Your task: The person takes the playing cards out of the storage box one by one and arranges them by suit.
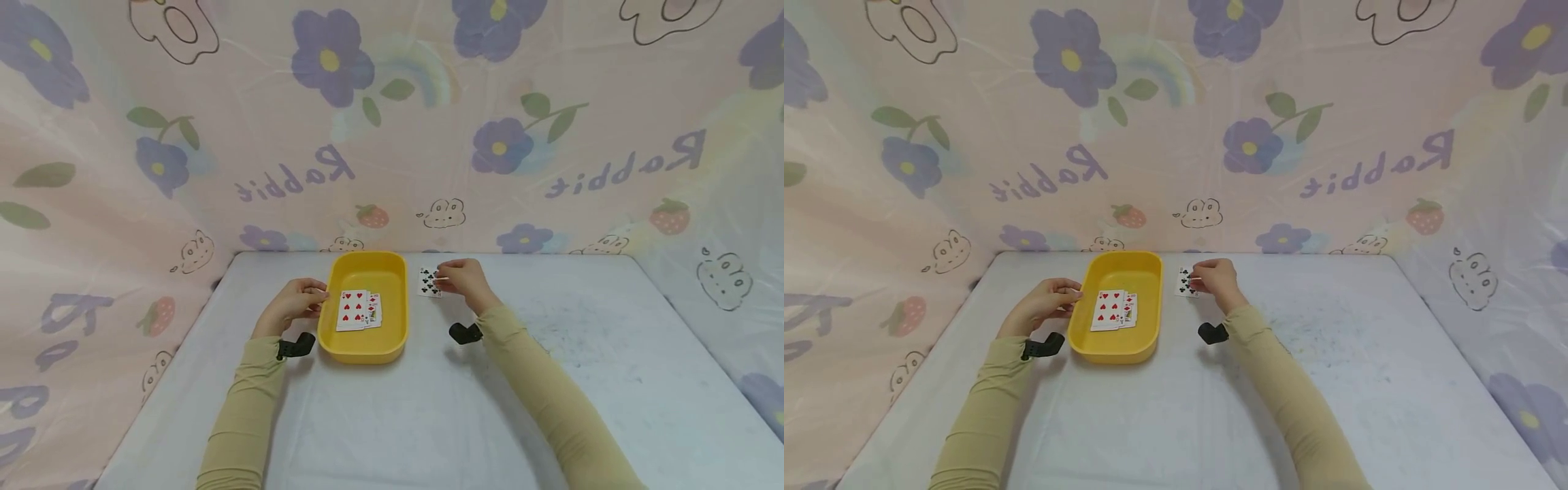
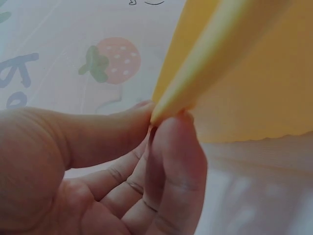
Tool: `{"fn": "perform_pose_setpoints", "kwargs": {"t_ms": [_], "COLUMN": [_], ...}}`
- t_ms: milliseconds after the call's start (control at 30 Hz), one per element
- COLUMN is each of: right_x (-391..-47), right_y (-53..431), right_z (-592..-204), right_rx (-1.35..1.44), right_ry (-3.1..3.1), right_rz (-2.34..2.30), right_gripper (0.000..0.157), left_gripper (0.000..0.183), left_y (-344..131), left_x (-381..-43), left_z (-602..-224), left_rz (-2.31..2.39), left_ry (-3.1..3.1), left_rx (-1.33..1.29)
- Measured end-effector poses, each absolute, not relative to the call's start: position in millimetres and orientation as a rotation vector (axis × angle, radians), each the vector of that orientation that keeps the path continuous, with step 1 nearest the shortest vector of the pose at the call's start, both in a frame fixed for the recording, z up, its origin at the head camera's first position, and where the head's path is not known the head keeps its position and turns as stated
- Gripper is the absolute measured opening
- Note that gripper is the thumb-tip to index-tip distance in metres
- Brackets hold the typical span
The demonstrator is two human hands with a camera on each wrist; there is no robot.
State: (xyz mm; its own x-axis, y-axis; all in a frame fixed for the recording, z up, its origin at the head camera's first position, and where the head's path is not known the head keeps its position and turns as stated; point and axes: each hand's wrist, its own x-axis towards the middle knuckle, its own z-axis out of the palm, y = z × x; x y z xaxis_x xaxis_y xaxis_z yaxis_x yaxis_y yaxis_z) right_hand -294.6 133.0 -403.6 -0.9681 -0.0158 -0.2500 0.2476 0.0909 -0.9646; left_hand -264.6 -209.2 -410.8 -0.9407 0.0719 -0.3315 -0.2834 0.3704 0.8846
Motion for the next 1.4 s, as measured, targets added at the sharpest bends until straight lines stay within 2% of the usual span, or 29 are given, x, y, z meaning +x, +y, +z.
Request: {"fn": "perform_pose_setpoints", "kwargs": {"t_ms": [167,333,600,1033,1400], "right_x": [-294,-290,-282,-280,-286], "right_y": [106,76,35,15,11], "right_z": [-375,-362,-373,-403,-406], "right_rx": [0.086,-0.014,0.010,0.204,0.323], "right_ry": [2.120,1.949,1.722,1.639,1.573], "right_rz": [-1.935,-1.928,-1.897,-1.848,-1.863], "right_gripper": [0.036,0.041,0.047,0.070,0.067], "left_gripper": [0.033,0.033,0.035,0.032,0.032], "left_y": [-209,-209,-210,-213,-211], "left_x": [-264,-263,-263,-258,-264], "left_z": [-411,-411,-411,-411,-411], "left_rz": [1.598,1.599,1.583,1.574,1.592], "left_ry": [2.317,2.320,2.331,2.333,2.322], "left_rx": [-0.187,-0.181,-0.192,-0.183,-0.171]}}
